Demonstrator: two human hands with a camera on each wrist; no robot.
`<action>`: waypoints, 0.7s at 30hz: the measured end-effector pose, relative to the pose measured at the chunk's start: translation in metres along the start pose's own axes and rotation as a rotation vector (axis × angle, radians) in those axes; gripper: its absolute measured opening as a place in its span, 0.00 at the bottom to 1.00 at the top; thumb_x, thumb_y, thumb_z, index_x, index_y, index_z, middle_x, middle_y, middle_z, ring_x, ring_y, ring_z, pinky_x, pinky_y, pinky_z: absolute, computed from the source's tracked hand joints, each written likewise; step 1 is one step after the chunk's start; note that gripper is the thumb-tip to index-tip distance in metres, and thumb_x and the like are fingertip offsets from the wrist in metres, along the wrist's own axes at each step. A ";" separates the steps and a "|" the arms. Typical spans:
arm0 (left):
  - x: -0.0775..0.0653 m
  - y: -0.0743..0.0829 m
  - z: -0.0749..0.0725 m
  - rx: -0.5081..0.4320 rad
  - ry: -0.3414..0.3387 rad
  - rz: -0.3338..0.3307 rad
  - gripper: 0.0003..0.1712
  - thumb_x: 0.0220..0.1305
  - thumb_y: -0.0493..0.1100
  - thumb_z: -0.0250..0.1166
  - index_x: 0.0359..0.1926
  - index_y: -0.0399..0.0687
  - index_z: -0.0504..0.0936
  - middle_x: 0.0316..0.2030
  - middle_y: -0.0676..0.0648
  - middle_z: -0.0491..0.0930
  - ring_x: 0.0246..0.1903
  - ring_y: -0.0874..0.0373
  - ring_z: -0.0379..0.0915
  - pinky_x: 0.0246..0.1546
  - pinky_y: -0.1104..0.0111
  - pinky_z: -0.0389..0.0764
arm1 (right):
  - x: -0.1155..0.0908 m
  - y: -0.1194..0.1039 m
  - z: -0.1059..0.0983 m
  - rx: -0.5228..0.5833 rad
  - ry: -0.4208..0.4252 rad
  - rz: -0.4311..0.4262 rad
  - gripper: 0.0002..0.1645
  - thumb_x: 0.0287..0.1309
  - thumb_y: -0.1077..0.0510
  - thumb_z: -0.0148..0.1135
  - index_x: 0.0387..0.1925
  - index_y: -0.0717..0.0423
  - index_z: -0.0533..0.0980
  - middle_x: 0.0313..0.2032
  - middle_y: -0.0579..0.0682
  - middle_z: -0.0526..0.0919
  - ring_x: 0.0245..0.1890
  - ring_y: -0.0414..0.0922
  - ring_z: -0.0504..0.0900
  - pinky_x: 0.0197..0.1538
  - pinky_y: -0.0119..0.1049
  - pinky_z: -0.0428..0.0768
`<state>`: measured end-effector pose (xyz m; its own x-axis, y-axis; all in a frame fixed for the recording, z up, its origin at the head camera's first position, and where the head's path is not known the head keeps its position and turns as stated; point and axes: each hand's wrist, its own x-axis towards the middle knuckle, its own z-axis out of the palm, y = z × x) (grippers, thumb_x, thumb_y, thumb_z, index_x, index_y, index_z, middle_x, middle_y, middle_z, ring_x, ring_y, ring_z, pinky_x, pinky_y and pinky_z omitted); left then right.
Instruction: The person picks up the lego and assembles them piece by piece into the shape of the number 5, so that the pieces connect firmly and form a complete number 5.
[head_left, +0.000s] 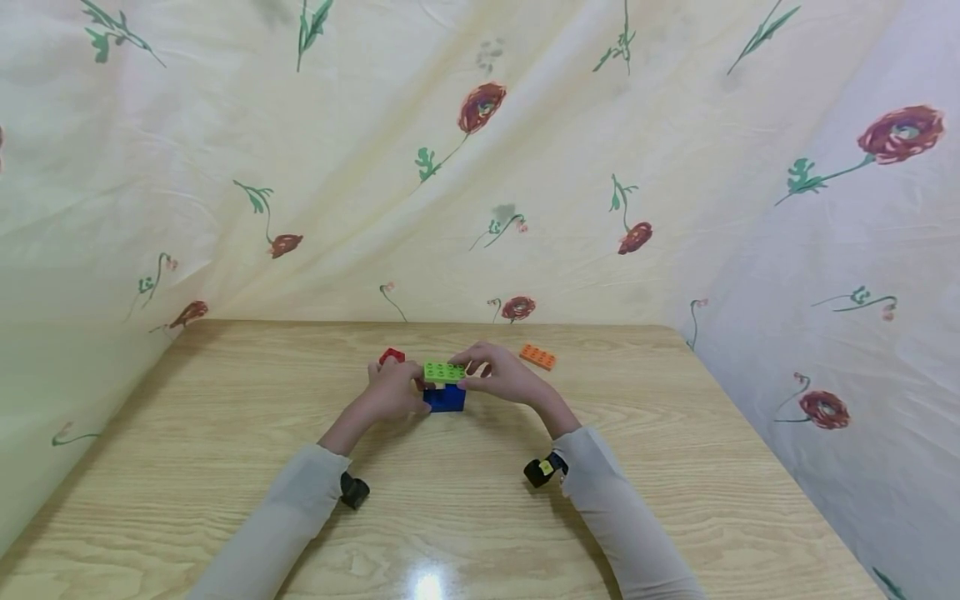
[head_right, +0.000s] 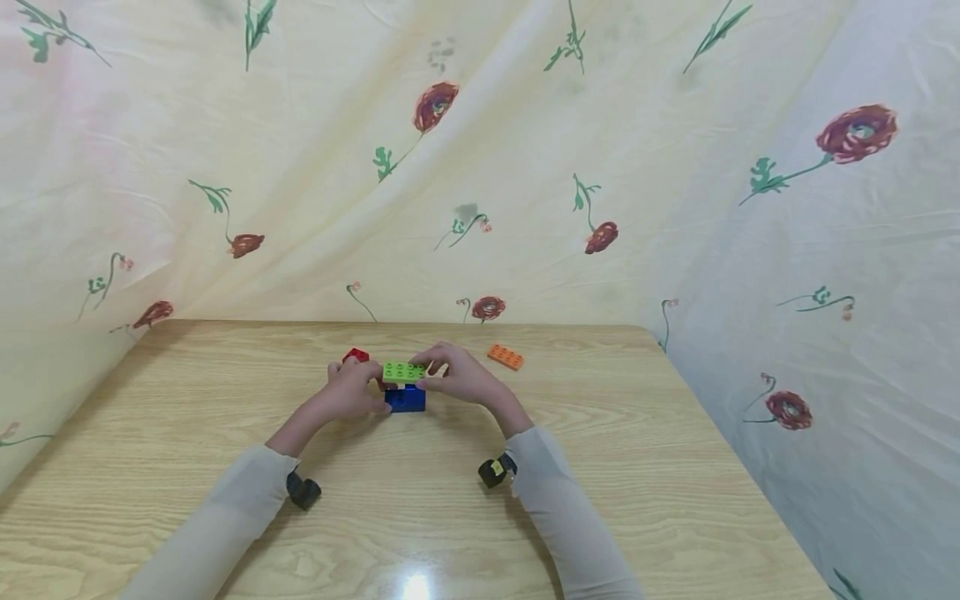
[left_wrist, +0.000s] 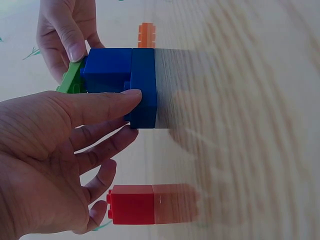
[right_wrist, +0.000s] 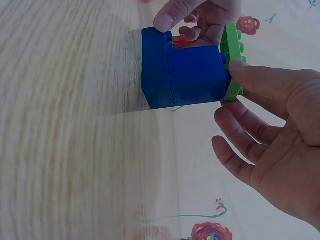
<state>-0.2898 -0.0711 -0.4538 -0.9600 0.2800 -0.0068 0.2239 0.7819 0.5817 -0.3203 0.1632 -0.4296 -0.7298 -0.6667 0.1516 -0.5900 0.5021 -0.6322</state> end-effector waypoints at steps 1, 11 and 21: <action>0.000 0.000 0.000 0.000 0.000 -0.001 0.21 0.53 0.42 0.80 0.47 0.44 0.85 0.41 0.48 0.80 0.48 0.48 0.63 0.51 0.51 0.53 | 0.000 0.000 0.000 0.000 0.001 0.004 0.22 0.66 0.58 0.67 0.60 0.56 0.80 0.51 0.54 0.84 0.46 0.46 0.81 0.50 0.37 0.81; -0.002 0.000 -0.001 -0.016 0.004 0.001 0.20 0.53 0.42 0.80 0.46 0.43 0.84 0.41 0.48 0.80 0.48 0.48 0.63 0.52 0.51 0.52 | 0.001 -0.001 0.000 -0.013 0.003 0.023 0.21 0.66 0.57 0.68 0.59 0.54 0.81 0.51 0.53 0.83 0.46 0.45 0.80 0.51 0.40 0.81; -0.002 0.001 0.000 -0.019 0.005 -0.012 0.19 0.52 0.41 0.80 0.44 0.43 0.85 0.41 0.47 0.80 0.49 0.48 0.63 0.52 0.51 0.52 | 0.000 -0.004 0.000 -0.011 0.002 0.028 0.21 0.65 0.58 0.68 0.59 0.54 0.81 0.52 0.54 0.82 0.47 0.46 0.80 0.52 0.42 0.81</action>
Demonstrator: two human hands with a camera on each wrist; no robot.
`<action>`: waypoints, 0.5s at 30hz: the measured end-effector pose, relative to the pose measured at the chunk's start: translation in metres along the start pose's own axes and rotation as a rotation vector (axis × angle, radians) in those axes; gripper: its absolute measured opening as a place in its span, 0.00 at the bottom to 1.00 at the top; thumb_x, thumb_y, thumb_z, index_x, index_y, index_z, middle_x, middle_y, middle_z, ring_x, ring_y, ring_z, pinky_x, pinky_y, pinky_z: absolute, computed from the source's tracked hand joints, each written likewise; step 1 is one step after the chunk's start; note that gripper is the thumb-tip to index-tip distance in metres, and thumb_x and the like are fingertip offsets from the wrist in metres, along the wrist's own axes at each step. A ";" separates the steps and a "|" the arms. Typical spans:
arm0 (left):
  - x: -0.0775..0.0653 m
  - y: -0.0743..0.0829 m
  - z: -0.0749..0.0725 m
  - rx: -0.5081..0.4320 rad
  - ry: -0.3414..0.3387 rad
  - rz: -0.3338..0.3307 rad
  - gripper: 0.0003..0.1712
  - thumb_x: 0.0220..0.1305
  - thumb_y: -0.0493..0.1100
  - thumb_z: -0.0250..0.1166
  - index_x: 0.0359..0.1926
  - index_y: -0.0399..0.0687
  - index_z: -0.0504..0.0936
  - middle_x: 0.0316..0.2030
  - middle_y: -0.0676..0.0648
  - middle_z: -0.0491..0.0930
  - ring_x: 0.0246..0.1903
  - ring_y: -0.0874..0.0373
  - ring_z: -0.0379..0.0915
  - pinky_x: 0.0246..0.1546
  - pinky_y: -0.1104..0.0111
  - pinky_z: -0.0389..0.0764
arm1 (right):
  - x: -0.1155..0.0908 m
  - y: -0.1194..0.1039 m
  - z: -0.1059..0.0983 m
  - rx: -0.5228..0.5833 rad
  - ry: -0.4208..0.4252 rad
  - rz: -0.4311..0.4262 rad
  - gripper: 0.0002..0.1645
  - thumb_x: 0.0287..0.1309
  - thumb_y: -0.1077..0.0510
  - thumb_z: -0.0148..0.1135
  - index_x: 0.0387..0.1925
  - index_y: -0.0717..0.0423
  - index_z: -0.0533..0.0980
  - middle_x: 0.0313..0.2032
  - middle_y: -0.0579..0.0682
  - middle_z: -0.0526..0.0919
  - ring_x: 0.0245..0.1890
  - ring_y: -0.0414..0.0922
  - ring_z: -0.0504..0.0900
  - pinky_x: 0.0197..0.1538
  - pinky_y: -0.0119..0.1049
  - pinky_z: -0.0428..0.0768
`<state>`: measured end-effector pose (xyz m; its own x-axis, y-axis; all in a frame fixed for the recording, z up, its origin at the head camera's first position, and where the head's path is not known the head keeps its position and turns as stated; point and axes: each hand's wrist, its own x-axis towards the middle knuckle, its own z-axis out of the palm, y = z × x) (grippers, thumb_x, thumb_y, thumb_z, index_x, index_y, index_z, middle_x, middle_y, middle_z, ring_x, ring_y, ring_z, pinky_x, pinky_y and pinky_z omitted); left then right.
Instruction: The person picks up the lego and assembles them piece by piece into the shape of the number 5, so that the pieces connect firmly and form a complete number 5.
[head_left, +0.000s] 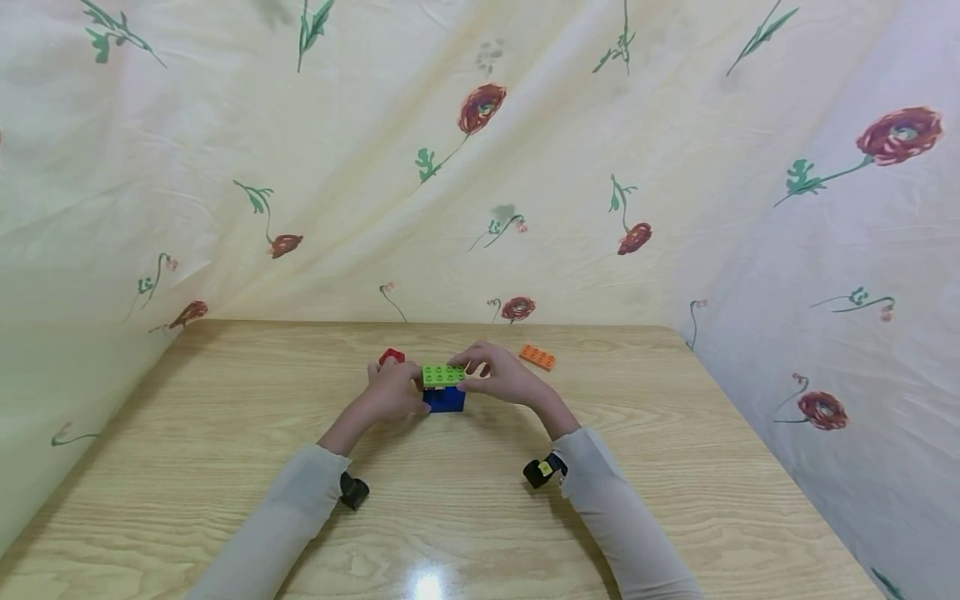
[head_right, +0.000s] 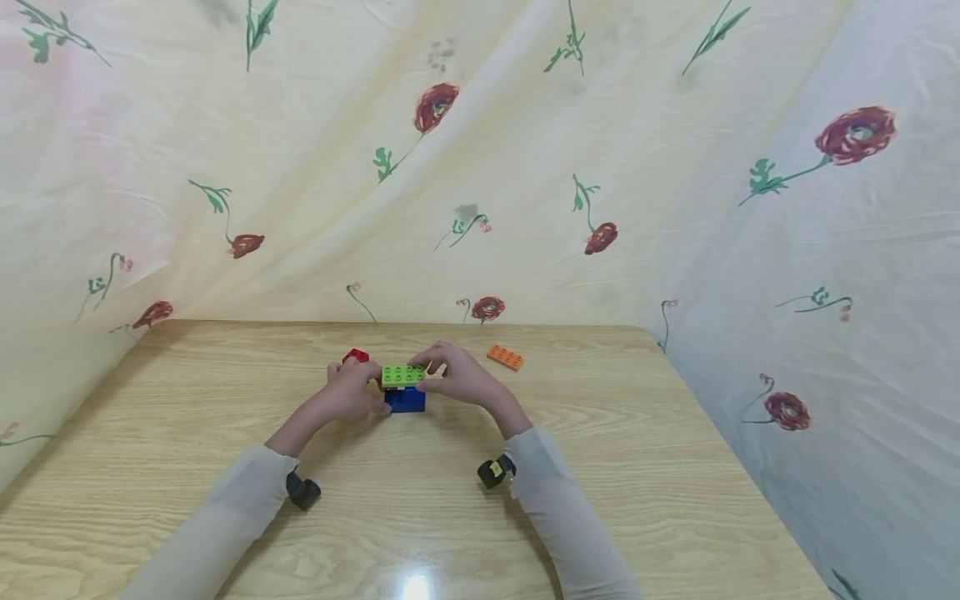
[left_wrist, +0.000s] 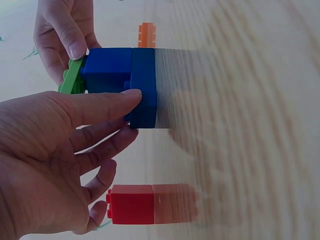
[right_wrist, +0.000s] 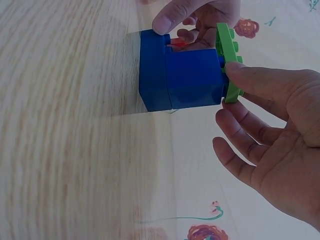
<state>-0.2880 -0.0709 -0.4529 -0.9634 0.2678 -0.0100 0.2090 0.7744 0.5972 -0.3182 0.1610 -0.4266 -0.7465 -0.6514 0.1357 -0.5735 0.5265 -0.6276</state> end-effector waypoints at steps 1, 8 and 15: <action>0.000 0.000 0.000 0.000 0.000 0.000 0.18 0.52 0.41 0.80 0.44 0.43 0.85 0.40 0.47 0.80 0.49 0.48 0.63 0.52 0.51 0.52 | 0.000 -0.001 0.000 0.001 -0.001 -0.001 0.21 0.65 0.58 0.68 0.59 0.54 0.81 0.53 0.54 0.82 0.47 0.46 0.80 0.52 0.42 0.81; -0.002 0.001 0.001 -0.003 0.000 0.003 0.19 0.52 0.41 0.80 0.45 0.44 0.85 0.40 0.48 0.80 0.48 0.48 0.62 0.51 0.52 0.52 | -0.003 -0.003 0.000 0.003 -0.006 -0.007 0.21 0.64 0.58 0.68 0.59 0.54 0.81 0.52 0.53 0.82 0.47 0.47 0.80 0.52 0.43 0.81; -0.004 0.001 0.003 -0.010 -0.001 -0.002 0.20 0.53 0.41 0.80 0.47 0.44 0.85 0.41 0.48 0.80 0.48 0.48 0.62 0.51 0.52 0.52 | -0.004 -0.003 0.000 0.003 -0.008 -0.006 0.21 0.64 0.58 0.69 0.59 0.53 0.82 0.51 0.52 0.82 0.48 0.47 0.79 0.53 0.43 0.80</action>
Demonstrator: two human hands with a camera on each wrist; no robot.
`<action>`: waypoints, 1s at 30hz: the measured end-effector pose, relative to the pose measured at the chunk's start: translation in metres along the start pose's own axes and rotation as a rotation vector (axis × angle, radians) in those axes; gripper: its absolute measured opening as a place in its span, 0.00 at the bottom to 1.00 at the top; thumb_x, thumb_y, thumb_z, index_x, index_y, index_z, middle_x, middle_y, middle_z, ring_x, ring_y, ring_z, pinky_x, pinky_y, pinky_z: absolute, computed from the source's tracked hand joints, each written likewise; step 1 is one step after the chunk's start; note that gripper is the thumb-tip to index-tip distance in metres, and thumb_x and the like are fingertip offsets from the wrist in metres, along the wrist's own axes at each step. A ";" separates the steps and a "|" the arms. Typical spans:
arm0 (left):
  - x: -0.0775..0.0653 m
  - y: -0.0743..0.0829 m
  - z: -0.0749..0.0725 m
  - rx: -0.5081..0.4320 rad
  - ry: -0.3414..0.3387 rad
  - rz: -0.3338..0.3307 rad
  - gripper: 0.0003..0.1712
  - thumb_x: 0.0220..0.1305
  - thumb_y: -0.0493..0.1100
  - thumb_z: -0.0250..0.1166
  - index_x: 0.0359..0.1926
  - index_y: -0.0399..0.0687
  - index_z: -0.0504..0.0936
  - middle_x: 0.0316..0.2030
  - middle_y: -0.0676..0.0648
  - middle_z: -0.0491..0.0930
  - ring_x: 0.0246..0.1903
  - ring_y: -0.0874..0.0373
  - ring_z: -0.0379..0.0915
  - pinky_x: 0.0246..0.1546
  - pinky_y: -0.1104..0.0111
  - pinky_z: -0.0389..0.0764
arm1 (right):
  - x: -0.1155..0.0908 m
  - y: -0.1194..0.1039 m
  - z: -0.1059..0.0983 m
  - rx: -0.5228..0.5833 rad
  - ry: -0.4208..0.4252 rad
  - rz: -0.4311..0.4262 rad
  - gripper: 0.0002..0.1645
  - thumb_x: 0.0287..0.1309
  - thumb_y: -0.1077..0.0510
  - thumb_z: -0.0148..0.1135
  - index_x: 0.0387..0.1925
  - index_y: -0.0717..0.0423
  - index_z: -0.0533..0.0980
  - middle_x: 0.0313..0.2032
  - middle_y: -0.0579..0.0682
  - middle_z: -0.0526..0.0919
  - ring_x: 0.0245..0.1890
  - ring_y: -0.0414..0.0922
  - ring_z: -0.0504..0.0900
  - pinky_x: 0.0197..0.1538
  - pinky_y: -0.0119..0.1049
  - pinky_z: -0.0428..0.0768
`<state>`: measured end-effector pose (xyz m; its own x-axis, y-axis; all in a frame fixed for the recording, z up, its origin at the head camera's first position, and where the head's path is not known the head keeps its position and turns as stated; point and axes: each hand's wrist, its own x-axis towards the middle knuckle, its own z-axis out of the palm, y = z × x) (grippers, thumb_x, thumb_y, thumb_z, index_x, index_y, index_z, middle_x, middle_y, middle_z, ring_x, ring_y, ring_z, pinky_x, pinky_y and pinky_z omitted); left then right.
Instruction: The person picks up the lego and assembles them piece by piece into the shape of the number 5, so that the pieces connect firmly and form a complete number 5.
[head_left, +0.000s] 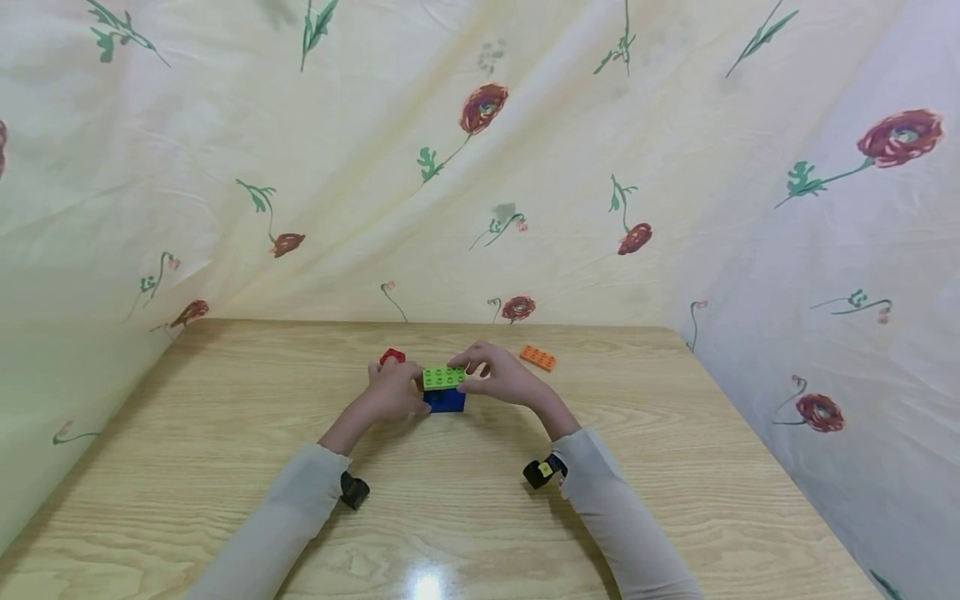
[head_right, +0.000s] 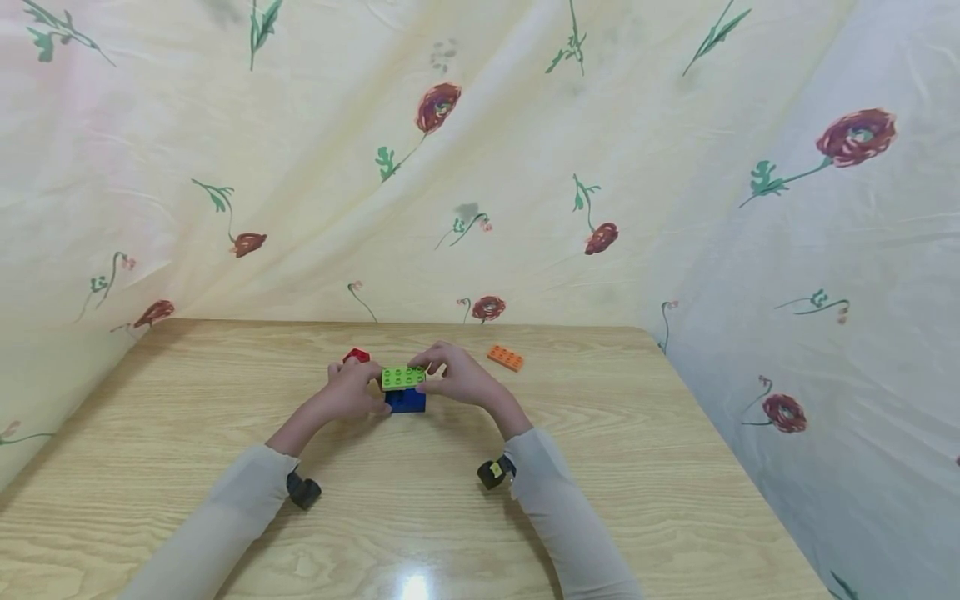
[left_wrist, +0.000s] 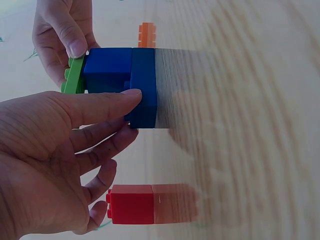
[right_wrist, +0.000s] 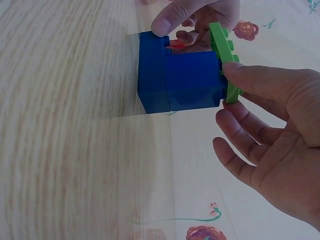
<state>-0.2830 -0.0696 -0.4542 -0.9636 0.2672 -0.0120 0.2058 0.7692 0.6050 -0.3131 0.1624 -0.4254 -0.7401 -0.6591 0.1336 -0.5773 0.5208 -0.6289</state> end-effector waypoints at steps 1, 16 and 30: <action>0.000 0.000 0.000 0.002 0.000 0.001 0.20 0.53 0.41 0.80 0.47 0.44 0.85 0.41 0.48 0.80 0.48 0.48 0.62 0.51 0.52 0.52 | 0.000 0.000 0.000 -0.002 0.000 -0.001 0.21 0.64 0.58 0.69 0.59 0.52 0.82 0.51 0.52 0.82 0.48 0.47 0.79 0.53 0.43 0.80; -0.004 0.005 -0.002 0.027 0.001 0.034 0.13 0.53 0.41 0.80 0.35 0.45 0.83 0.40 0.48 0.81 0.47 0.47 0.64 0.52 0.50 0.51 | -0.004 0.002 -0.003 -0.005 -0.018 -0.010 0.22 0.64 0.59 0.69 0.59 0.54 0.81 0.50 0.53 0.83 0.48 0.49 0.80 0.52 0.42 0.81; -0.002 0.003 -0.003 0.023 -0.002 0.038 0.13 0.53 0.41 0.80 0.36 0.45 0.84 0.39 0.48 0.81 0.47 0.47 0.64 0.53 0.50 0.51 | -0.001 0.003 -0.003 0.008 -0.026 -0.006 0.22 0.65 0.58 0.68 0.60 0.55 0.81 0.50 0.55 0.82 0.49 0.53 0.82 0.51 0.41 0.81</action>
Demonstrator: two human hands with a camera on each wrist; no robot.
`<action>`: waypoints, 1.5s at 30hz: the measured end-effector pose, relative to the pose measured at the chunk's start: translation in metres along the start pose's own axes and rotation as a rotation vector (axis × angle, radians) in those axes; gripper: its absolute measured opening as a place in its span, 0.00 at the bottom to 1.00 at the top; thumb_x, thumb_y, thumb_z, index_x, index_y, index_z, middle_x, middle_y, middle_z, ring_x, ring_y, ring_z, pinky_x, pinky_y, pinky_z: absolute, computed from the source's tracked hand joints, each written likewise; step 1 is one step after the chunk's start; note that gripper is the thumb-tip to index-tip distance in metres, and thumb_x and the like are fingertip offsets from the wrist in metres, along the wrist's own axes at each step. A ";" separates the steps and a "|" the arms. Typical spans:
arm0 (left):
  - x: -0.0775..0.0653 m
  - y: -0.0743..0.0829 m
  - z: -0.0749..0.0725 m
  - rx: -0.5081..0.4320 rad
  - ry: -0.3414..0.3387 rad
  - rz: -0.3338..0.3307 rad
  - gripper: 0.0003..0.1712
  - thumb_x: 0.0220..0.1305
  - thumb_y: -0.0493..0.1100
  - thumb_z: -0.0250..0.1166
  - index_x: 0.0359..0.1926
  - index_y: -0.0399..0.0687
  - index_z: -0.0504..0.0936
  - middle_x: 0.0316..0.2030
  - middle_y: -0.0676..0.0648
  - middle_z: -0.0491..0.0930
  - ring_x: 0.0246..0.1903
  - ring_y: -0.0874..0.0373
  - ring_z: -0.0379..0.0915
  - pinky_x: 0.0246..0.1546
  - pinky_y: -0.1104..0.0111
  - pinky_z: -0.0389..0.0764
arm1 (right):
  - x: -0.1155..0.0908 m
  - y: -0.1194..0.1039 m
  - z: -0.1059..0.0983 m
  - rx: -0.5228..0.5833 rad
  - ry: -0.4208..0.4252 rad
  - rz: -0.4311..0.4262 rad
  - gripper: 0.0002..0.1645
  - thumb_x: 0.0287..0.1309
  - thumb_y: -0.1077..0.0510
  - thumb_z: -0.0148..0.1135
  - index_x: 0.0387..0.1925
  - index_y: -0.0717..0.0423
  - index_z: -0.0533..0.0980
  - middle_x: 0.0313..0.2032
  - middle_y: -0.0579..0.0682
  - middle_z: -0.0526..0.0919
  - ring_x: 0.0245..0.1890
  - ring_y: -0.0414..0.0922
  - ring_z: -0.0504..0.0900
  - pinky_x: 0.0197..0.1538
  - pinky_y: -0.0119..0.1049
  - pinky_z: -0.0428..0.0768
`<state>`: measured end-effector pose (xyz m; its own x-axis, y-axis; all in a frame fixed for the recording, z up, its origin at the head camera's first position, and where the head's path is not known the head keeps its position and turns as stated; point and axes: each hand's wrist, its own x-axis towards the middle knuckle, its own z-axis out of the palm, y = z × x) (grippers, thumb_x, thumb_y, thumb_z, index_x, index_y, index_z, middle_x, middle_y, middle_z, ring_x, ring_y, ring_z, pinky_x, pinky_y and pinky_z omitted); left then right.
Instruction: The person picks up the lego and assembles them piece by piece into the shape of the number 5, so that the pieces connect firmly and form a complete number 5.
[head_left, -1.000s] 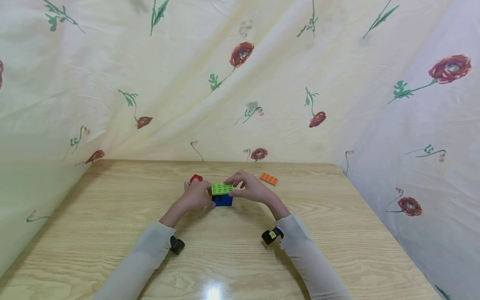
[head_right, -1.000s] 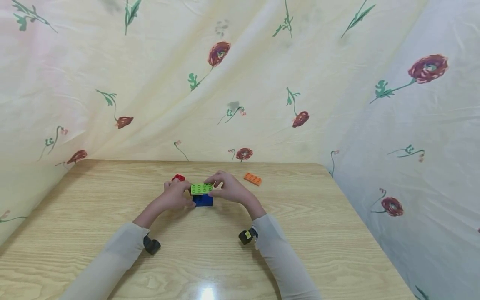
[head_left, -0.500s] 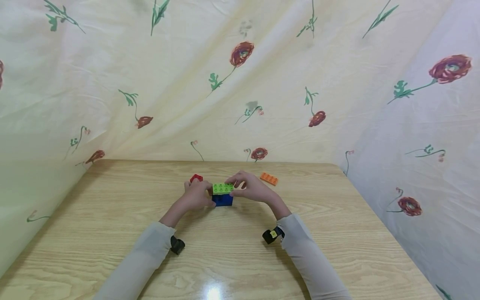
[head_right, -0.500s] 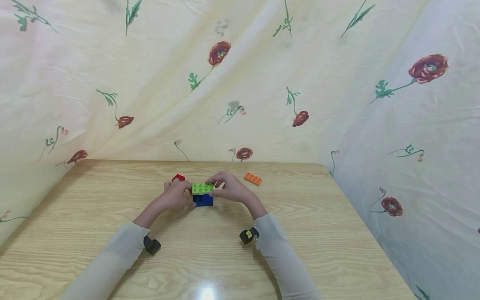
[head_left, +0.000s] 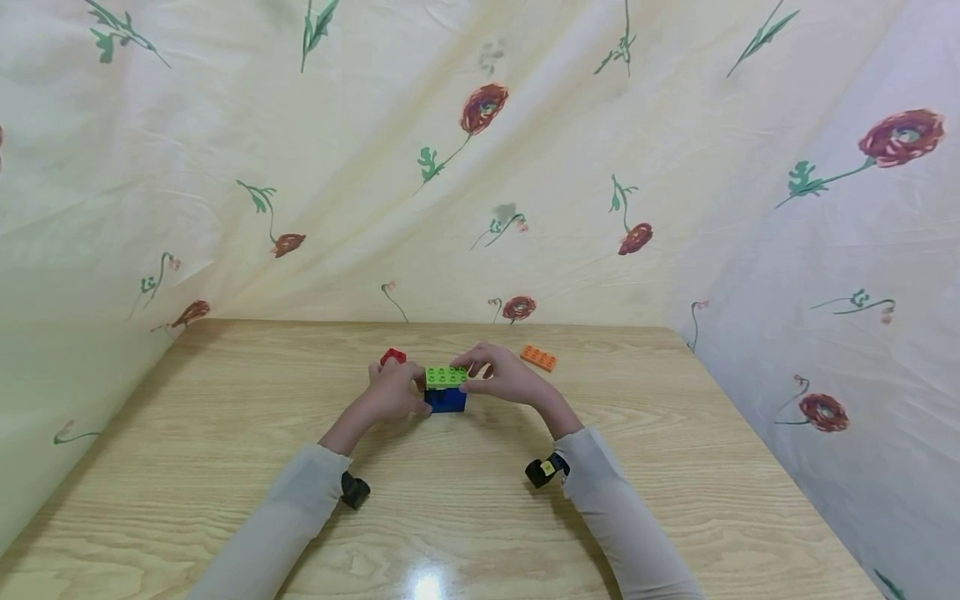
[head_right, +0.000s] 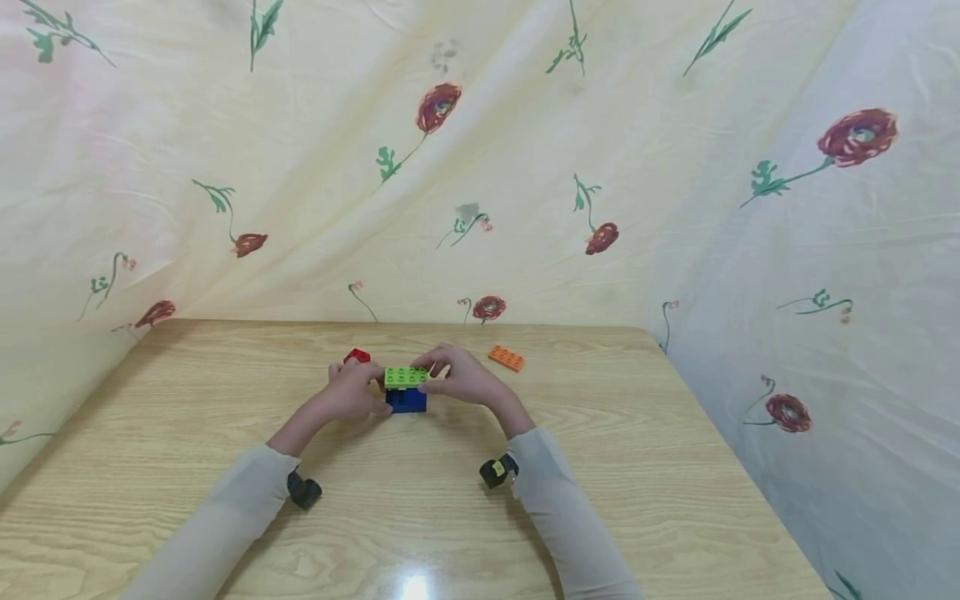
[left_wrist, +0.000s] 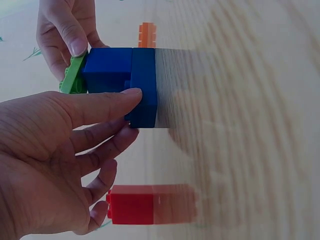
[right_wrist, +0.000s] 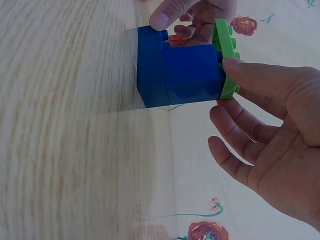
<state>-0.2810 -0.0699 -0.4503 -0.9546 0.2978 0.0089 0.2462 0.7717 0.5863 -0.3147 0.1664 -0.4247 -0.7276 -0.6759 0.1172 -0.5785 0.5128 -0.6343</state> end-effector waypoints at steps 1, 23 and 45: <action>0.000 0.000 0.000 0.002 0.001 0.002 0.13 0.52 0.41 0.80 0.36 0.45 0.84 0.39 0.48 0.81 0.47 0.46 0.65 0.53 0.49 0.51 | 0.000 0.000 0.000 0.002 0.000 0.000 0.22 0.65 0.58 0.68 0.60 0.55 0.81 0.50 0.55 0.82 0.49 0.54 0.82 0.51 0.41 0.81; 0.000 0.003 0.001 0.043 0.005 0.007 0.14 0.53 0.41 0.79 0.38 0.42 0.85 0.40 0.47 0.81 0.45 0.48 0.65 0.52 0.50 0.52 | -0.001 -0.003 -0.001 -0.017 0.002 0.001 0.21 0.64 0.58 0.68 0.59 0.54 0.82 0.50 0.53 0.83 0.49 0.51 0.80 0.52 0.43 0.80; 0.000 0.002 0.001 0.029 -0.003 -0.010 0.14 0.53 0.42 0.79 0.34 0.43 0.82 0.37 0.48 0.80 0.45 0.47 0.64 0.52 0.50 0.52 | 0.000 0.004 0.001 0.025 0.004 0.014 0.21 0.64 0.58 0.68 0.59 0.54 0.82 0.52 0.54 0.83 0.47 0.47 0.82 0.51 0.40 0.81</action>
<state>-0.2799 -0.0674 -0.4499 -0.9564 0.2920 0.0009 0.2419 0.7905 0.5627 -0.3167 0.1675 -0.4274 -0.7369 -0.6668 0.1111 -0.5589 0.5086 -0.6550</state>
